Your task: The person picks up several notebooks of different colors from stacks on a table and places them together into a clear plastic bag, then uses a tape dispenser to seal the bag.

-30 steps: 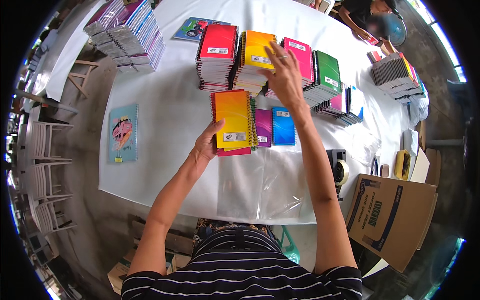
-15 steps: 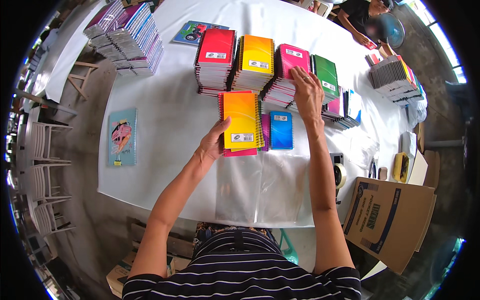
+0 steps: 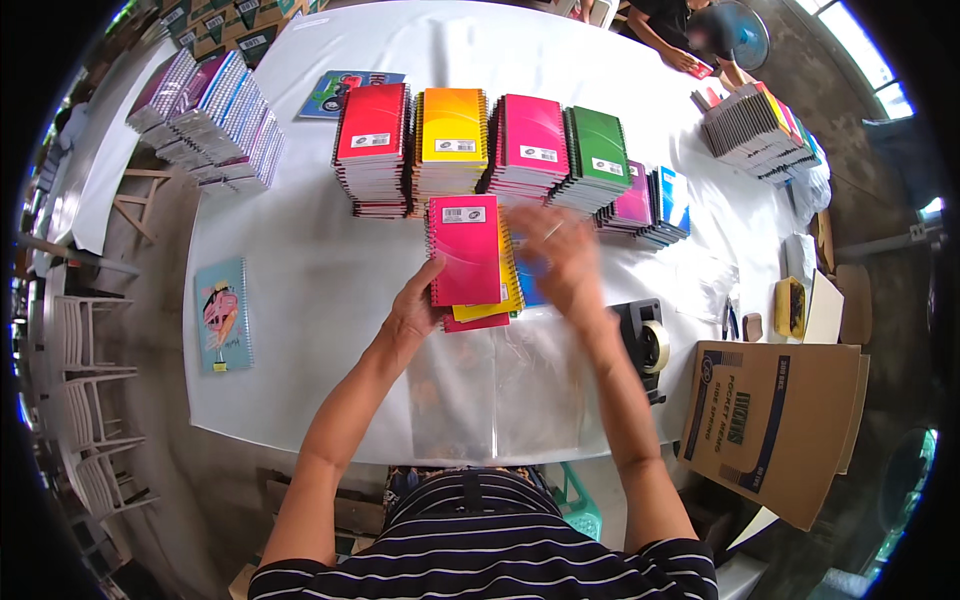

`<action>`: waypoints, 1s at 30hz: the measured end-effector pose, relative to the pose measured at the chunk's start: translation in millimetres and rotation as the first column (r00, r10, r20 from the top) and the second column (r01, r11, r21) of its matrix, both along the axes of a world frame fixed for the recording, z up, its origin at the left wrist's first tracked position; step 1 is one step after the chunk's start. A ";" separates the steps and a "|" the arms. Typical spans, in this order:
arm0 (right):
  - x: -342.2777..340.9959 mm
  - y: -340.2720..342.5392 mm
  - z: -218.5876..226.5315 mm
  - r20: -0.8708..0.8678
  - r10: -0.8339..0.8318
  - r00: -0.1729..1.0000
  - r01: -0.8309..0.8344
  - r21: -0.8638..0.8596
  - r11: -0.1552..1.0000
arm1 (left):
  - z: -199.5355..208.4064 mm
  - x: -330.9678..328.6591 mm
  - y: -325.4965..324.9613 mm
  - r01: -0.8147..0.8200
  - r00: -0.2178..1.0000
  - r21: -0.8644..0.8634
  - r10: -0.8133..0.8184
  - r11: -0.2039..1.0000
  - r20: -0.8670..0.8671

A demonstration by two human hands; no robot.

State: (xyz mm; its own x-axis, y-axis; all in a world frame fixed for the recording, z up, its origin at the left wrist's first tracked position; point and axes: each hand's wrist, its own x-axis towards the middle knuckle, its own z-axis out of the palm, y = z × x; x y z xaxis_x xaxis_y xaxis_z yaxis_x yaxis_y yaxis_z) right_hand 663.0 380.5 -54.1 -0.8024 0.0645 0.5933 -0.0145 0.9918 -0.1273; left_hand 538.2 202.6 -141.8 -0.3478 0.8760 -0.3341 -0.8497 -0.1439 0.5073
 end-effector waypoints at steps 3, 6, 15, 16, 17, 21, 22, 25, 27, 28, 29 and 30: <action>-4.0 87.6 9.1 -0.050 -0.463 0.885 0.466 0.133 0.875 | 0.1 3.5 11.6 0.029 1.000 0.066 -0.029 0.997 -0.005; 11.8 130.7 -9.1 0.083 -0.387 0.918 0.378 0.107 0.920 | 0.9 9.3 26.0 0.047 0.999 0.077 -0.048 0.996 0.020; 29.3 14.4 12.2 -0.211 -0.091 0.973 0.103 0.045 0.994 | -2.5 15.3 37.5 0.024 0.998 0.063 -0.028 0.998 0.064; 34.9 -18.3 4.2 -0.032 -0.041 0.999 0.043 0.065 0.997 | 1.7 14.6 37.8 0.080 0.996 0.095 -0.083 0.992 0.034; 36.9 -38.6 0.2 0.155 0.007 0.988 -0.019 0.078 0.997 | 4.6 12.3 37.8 0.137 0.990 0.130 -0.139 0.982 0.008; 28.3 -31.3 17.1 0.069 0.021 0.997 0.002 -0.312 0.950 | 4.6 14.3 24.6 0.103 0.993 0.071 -0.107 0.992 0.051; 21.3 -22.8 17.3 -0.001 -0.128 0.992 0.119 -0.374 0.920 | 4.5 15.5 17.8 0.045 0.998 -0.018 -0.044 0.999 0.051; 12.7 11.8 16.3 -0.049 -0.337 0.940 0.255 -0.557 0.790 | 4.4 8.8 8.2 0.064 0.997 0.079 -0.061 0.995 -0.040; -3.6 34.2 16.9 -0.093 -0.344 0.934 0.272 -0.439 0.856 | 7.1 2.7 5.8 0.101 0.994 0.076 -0.097 0.992 -0.054; -16.4 41.8 14.6 -0.103 -0.332 0.938 0.288 -0.303 0.908 | 9.0 1.3 5.1 0.120 0.991 0.074 -0.116 0.990 -0.061; -31.5 49.2 9.4 -0.114 -0.321 0.940 0.301 -0.161 0.940 | 10.2 0.9 5.7 0.110 0.992 0.069 -0.105 0.992 -0.069; -41.5 57.6 3.5 -0.125 -0.312 0.942 0.313 -0.013 0.950 | 12.3 1.5 8.4 0.104 0.992 0.068 -0.098 0.992 -0.077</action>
State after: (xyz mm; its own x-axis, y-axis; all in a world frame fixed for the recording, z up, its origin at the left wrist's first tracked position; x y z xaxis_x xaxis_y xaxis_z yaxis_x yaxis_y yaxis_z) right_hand 621.5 438.1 -50.5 -0.6628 0.2955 0.6880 0.2810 0.9498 -0.1372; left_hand 539.7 211.0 -129.5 -0.2776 0.9287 -0.2460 -0.8225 -0.0975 0.5604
